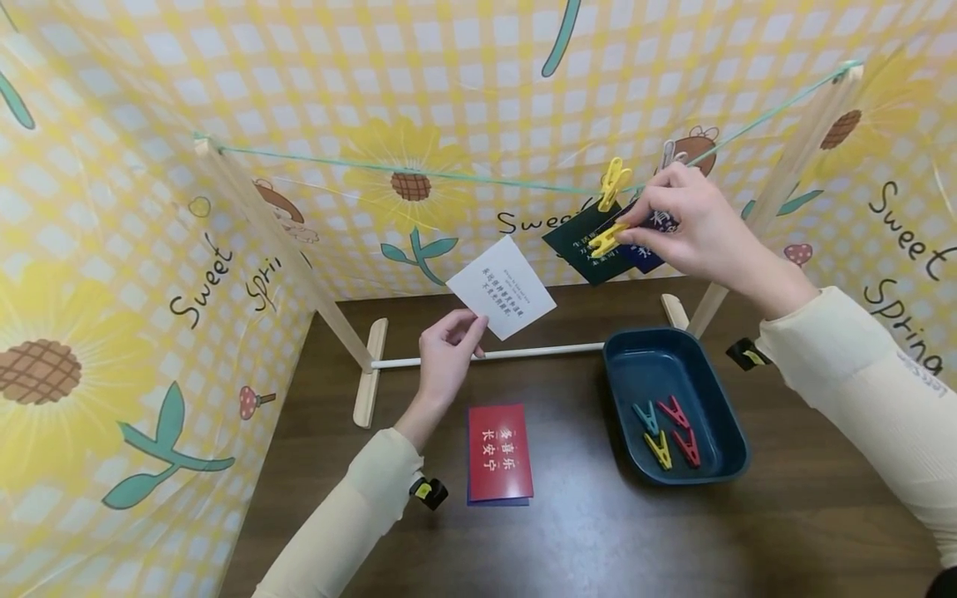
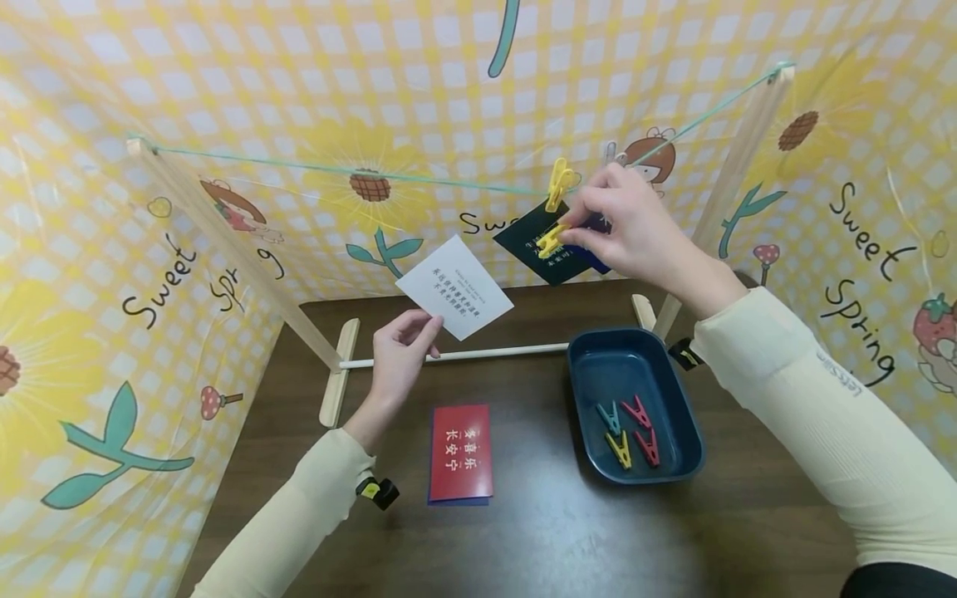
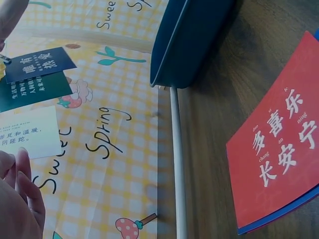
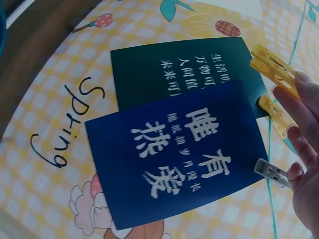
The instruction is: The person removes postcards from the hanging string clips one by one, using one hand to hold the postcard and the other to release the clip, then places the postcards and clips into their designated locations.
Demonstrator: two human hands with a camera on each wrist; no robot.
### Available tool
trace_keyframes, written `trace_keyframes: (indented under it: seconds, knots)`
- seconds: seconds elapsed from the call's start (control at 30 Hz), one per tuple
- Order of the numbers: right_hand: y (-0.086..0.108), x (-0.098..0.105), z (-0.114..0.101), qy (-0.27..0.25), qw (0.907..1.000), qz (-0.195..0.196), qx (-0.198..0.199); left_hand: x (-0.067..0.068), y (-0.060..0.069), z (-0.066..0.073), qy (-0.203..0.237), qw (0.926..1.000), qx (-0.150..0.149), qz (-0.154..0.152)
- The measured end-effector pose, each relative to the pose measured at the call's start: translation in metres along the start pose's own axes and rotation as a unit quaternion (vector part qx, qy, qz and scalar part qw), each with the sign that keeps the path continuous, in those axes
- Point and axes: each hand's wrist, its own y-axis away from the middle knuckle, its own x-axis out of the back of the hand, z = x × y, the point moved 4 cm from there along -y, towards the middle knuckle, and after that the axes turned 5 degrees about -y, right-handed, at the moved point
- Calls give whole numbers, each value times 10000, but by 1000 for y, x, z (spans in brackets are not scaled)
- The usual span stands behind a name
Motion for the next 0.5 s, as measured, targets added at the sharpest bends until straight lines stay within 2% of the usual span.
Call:
trace_keyframes:
  seconds: [0.1, 0.33, 0.5]
  knots:
    - [7, -1, 2, 25, 9999, -50, -101, 0, 3, 2, -25, 9999, 137, -40]
    - [21, -3, 10, 9, 9996, -57, -279, 4, 17, 27, 22, 9997, 202, -131]
    - [28, -4, 14, 47, 9995, -57, -308, 5, 20, 27, 15, 9998, 157, -106]
